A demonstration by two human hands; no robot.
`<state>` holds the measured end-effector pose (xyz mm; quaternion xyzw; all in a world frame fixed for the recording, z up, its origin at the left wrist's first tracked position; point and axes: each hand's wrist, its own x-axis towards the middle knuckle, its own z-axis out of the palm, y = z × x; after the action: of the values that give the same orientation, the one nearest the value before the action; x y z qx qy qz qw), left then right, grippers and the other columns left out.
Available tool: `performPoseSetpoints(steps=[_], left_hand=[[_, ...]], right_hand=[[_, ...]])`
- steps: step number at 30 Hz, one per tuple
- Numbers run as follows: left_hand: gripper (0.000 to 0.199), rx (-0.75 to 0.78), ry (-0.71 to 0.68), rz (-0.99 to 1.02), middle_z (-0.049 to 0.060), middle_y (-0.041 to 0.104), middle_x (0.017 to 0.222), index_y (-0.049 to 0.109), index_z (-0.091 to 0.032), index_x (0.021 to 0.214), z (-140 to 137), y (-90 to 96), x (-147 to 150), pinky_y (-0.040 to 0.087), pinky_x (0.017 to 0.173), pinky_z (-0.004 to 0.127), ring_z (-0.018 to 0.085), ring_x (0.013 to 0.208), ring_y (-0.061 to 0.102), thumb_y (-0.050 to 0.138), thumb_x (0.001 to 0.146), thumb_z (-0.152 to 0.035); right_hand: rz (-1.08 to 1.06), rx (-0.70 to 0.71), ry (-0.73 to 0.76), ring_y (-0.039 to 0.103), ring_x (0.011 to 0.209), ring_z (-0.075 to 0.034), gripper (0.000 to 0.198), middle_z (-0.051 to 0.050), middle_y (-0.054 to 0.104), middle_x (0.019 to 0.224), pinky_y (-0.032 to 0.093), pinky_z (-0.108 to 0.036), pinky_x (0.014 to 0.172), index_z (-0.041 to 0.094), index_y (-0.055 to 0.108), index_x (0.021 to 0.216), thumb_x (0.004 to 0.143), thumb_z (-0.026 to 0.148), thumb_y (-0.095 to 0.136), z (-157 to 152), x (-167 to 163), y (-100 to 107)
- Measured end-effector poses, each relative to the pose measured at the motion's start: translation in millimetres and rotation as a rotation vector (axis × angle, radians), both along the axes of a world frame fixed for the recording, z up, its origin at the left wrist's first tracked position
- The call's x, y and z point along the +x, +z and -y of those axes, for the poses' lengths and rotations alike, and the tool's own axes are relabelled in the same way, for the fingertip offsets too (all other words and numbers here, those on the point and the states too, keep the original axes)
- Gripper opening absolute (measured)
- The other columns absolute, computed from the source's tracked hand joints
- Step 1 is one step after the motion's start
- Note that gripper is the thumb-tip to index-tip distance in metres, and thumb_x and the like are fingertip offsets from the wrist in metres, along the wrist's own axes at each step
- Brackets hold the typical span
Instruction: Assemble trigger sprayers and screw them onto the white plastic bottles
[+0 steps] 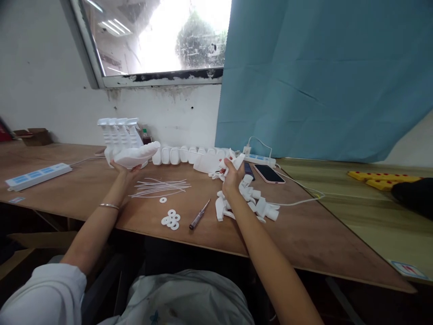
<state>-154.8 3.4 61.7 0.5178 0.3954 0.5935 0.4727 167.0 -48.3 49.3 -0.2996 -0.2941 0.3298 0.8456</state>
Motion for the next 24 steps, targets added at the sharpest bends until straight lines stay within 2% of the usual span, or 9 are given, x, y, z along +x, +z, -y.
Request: performPoseSetpoints(steps=[3,8,11,14,18,21,24], left_hand=[[0.055,-0.028,-0.010,-0.051,0.009,0.057,0.088,0.056,-0.010,0.105,-13,-10.4,-11,0.042,0.078,0.030,0.019,0.103,0.046,0.051,0.073,-0.055],[0.056,-0.091,0.241,0.001,0.008,0.052,0.080,0.056,-0.010,0.097,-36,-28.2,-31,0.040,0.078,0.027,0.018,0.106,0.039,0.048,0.072,-0.060],[0.065,-0.189,0.337,0.158,0.008,0.050,0.085,0.050,-0.009,0.108,-42,-32.6,-34,0.041,0.077,0.026,0.017,0.103,0.041,0.040,0.075,-0.064],[0.070,-0.265,0.416,0.430,0.008,0.049,0.092,0.038,-0.009,0.121,-42,-32.0,-31,0.043,0.076,0.025,0.015,0.098,0.045,0.026,0.081,-0.066],[0.071,-0.246,0.399,0.619,0.010,0.050,0.100,0.034,-0.014,0.126,-38,-29.4,-21,0.047,0.075,0.027,0.016,0.097,0.049,0.015,0.083,-0.067],[0.071,-0.207,0.358,0.603,0.011,0.052,0.105,0.038,-0.020,0.125,-34,-28.6,-7,0.050,0.073,0.029,0.021,0.099,0.053,0.030,0.076,-0.071],[0.073,-0.239,0.277,0.560,0.015,0.051,0.107,0.036,-0.017,0.127,-29,-30.2,13,0.051,0.073,0.031,0.024,0.100,0.054,0.036,0.076,-0.069]], right_hand=[[0.024,0.000,0.007,0.056,0.053,-0.009,0.032,0.005,0.059,0.064,0.035,-0.015,0.035,0.020,0.049,0.078,0.052,0.026,0.067,1,-3,-1],[0.007,0.003,-0.010,0.051,0.049,-0.006,0.032,0.007,0.053,0.065,0.035,-0.015,0.035,0.021,0.048,0.076,0.051,0.025,0.067,4,-4,-1],[0.031,0.022,-0.013,0.051,0.048,-0.006,0.032,0.007,0.051,0.065,0.035,-0.015,0.035,0.020,0.048,0.077,0.053,0.025,0.067,4,-4,-1],[0.078,0.024,-0.011,0.052,0.049,-0.007,0.030,0.006,0.054,0.065,0.034,-0.015,0.035,0.020,0.049,0.078,0.054,0.025,0.067,2,-5,-3],[0.188,-0.010,0.023,0.050,0.048,-0.006,0.035,0.004,0.060,0.071,0.036,-0.016,0.037,0.020,0.051,0.084,0.057,0.030,0.070,-2,-7,-8],[0.365,-0.029,0.067,0.052,0.055,-0.007,0.039,0.003,0.061,0.077,0.043,-0.019,0.048,0.020,0.053,0.088,0.057,0.036,0.072,-2,-10,-14],[0.583,-0.007,0.108,0.056,0.073,-0.012,0.042,0.001,0.062,0.085,0.047,-0.024,0.065,0.019,0.055,0.088,0.054,0.034,0.074,-1,-15,-21]])
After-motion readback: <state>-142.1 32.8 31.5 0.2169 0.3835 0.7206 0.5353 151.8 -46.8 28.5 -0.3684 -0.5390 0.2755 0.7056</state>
